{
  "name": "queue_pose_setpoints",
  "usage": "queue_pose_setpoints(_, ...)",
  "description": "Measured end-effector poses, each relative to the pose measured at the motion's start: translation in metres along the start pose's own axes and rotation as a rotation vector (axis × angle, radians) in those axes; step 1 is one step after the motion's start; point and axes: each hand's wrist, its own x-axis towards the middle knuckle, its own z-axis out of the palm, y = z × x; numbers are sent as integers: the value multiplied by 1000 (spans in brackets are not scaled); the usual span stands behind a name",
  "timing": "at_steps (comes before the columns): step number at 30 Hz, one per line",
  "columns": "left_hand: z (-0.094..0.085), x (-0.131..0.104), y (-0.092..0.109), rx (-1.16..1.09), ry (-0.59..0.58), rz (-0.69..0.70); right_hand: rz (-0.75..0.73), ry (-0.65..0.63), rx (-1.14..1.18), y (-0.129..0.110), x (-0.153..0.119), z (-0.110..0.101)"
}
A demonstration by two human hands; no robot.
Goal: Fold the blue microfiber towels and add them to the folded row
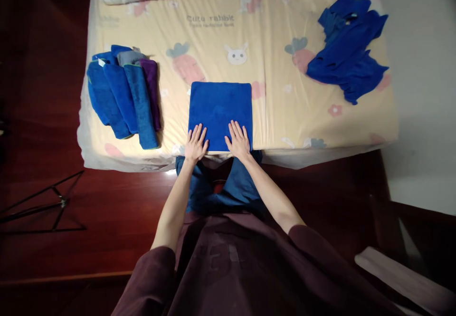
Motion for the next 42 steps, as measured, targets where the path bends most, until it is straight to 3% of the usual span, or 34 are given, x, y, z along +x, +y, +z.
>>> queue_pose_setpoints(8, -21, -34, -29, -23, -80, -9, -61, 4, -11, 54, -42, -29)
queue_pose_setpoints(13, -29, -56, -41, -68, -153, 23, -247, -60, 21, 73, -69, -39)
queue_pose_setpoints(16, -32, -57, -40, -72, -124, 4, -238, -26, 70, 78, -77, -38)
queue_pose_setpoints(23, -35, -36, -33, -94, -71, 32, -1, 159, 221, 73, -62, -27)
queue_pose_setpoints(27, -27, -24, -38, -193, 51, -31, 40, 222, 324, 70, -56, -21)
queue_pose_setpoints(30, -27, -24, -41, -255, 98, -70, 68, 206, 424, 78, -51, -24)
queue_pose_setpoints(36, -31, -33, -45, -375, 2, -95, 183, 91, 703, 105, -38, -34)
queue_pose_setpoints(42, -15, -28, -51, -618, 111, -261, 208, 63, 884, 102, -37, -40)
